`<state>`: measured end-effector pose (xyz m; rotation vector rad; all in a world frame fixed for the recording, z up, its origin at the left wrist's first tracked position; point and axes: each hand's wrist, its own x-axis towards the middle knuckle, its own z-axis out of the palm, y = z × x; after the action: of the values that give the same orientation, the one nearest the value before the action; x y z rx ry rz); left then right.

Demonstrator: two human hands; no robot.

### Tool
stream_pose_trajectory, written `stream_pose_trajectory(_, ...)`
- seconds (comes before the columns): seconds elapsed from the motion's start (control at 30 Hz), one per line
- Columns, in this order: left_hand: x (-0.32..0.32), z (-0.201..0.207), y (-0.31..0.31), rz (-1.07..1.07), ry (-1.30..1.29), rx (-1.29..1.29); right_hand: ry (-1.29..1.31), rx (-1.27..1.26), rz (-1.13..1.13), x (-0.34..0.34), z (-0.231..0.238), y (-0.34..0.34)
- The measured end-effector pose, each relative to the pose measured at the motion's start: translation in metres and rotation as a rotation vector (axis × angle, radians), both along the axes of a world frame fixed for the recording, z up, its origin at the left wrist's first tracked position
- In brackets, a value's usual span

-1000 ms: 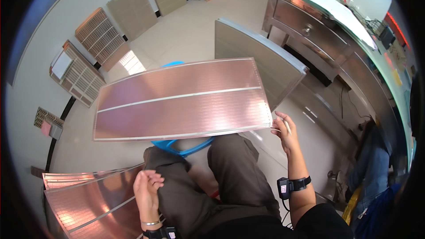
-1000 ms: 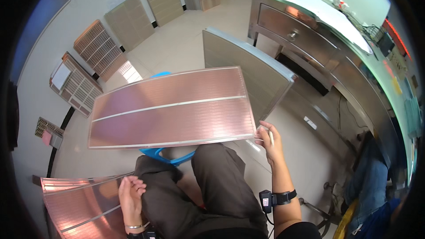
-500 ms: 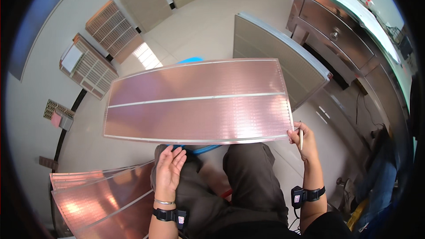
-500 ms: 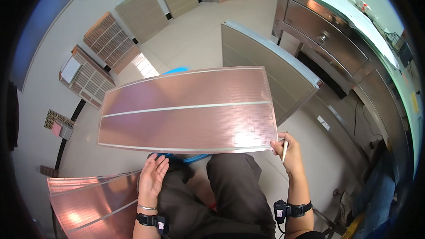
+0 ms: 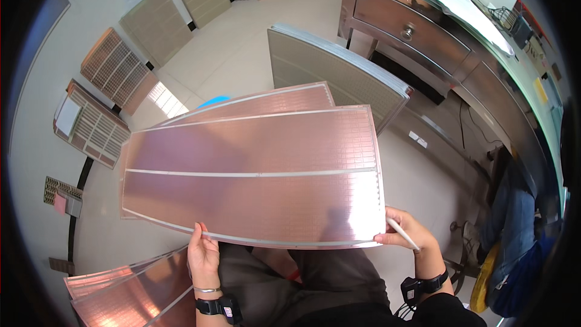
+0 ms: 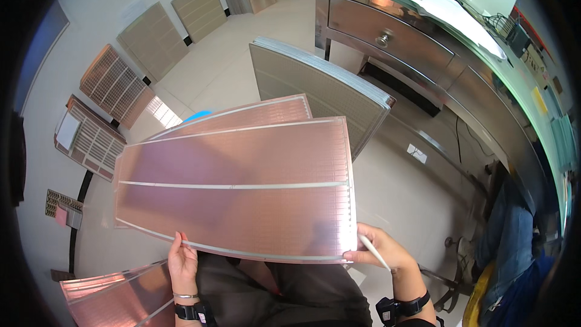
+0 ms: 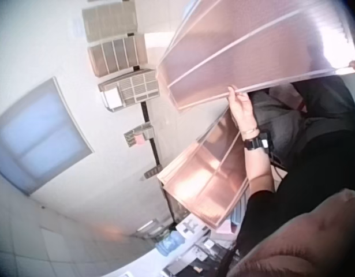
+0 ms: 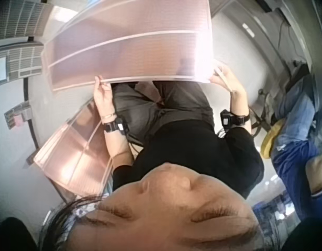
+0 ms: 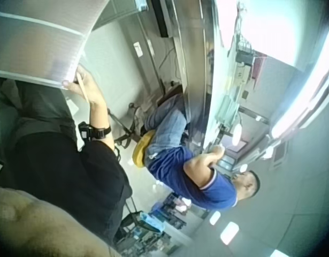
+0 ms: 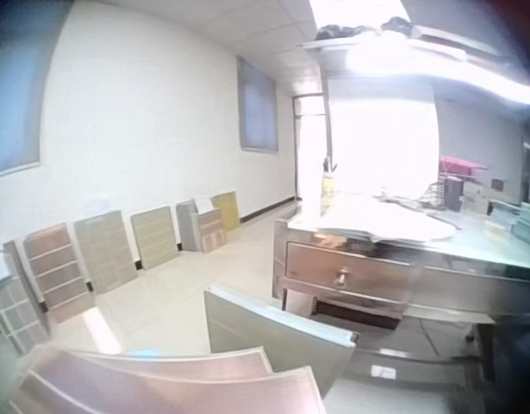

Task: Inspecting and marking large thin metal sheets while seated on the floor.

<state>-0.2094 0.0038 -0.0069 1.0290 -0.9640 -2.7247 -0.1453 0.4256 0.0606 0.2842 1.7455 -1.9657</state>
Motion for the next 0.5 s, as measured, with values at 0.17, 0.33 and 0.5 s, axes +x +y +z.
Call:
stream_pose_trajectory(0.17, 0.005, 0.001, -0.003, 0.023, -0.001, -0.013, 0.051, -0.049, 0.022, 0.008, -0.013, 0.000)
stream_pose_trajectory(0.33, 0.014, 0.002, -0.014, -0.034, 0.148, 0.169, 0.082, -0.001, 0.029, 0.021, -0.028, 0.003)
stream_pose_trajectory(0.5, 0.027, 0.004, -0.017, -0.081, 0.236, 0.182, 0.107, 0.014, 0.055, 0.024, -0.026, 0.005)
